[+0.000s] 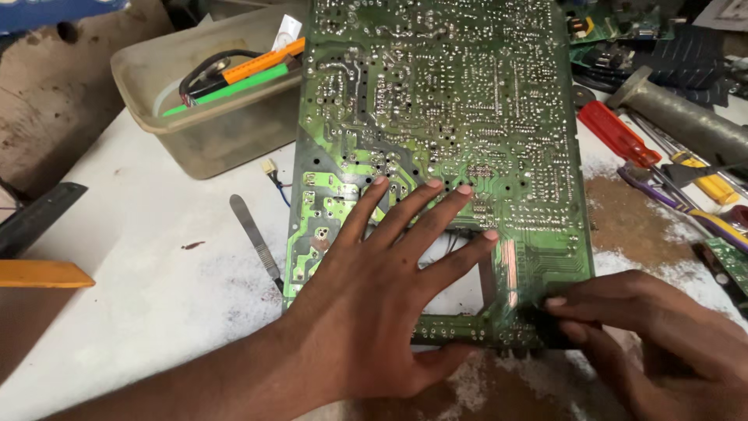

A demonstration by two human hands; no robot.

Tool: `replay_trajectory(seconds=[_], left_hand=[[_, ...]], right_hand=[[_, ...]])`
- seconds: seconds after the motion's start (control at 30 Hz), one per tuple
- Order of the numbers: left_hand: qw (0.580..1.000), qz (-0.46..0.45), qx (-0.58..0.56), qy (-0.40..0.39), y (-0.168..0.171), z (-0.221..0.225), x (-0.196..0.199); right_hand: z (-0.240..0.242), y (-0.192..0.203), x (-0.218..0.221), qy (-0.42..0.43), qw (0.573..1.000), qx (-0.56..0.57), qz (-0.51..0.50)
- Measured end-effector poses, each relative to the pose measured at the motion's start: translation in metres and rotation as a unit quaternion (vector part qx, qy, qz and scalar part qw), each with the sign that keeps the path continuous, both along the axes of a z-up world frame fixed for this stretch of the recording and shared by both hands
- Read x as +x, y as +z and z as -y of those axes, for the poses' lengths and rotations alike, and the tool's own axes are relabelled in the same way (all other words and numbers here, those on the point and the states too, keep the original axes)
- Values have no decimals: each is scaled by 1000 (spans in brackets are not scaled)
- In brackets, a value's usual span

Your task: The person manipulates components on a large green circuit board by hand and with a yellow brush.

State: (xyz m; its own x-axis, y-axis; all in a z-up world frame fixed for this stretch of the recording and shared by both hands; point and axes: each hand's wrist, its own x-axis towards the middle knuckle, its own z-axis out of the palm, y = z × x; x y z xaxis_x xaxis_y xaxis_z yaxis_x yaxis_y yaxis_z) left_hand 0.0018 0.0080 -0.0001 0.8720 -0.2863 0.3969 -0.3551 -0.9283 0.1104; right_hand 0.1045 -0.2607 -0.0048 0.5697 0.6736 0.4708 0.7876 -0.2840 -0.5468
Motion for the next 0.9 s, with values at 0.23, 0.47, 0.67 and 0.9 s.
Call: replay_trajectory(seconds=[0.23,0.47,0.67,0.9], left_hand=[[1000,-11,-12,17,0,0,4],[999,-15,-39,14,3,3,3],[998,-18,-49,18,5,2,0],[999,-30,-40,14,0,0,2]], right_hand=[[-3,2,-2,-105,991,48,-67],[-11,10,-6,-44,991,98,-80],[-9,7,0,-7,996,71,-61],[-13,5,2,-67,997,-8,23]])
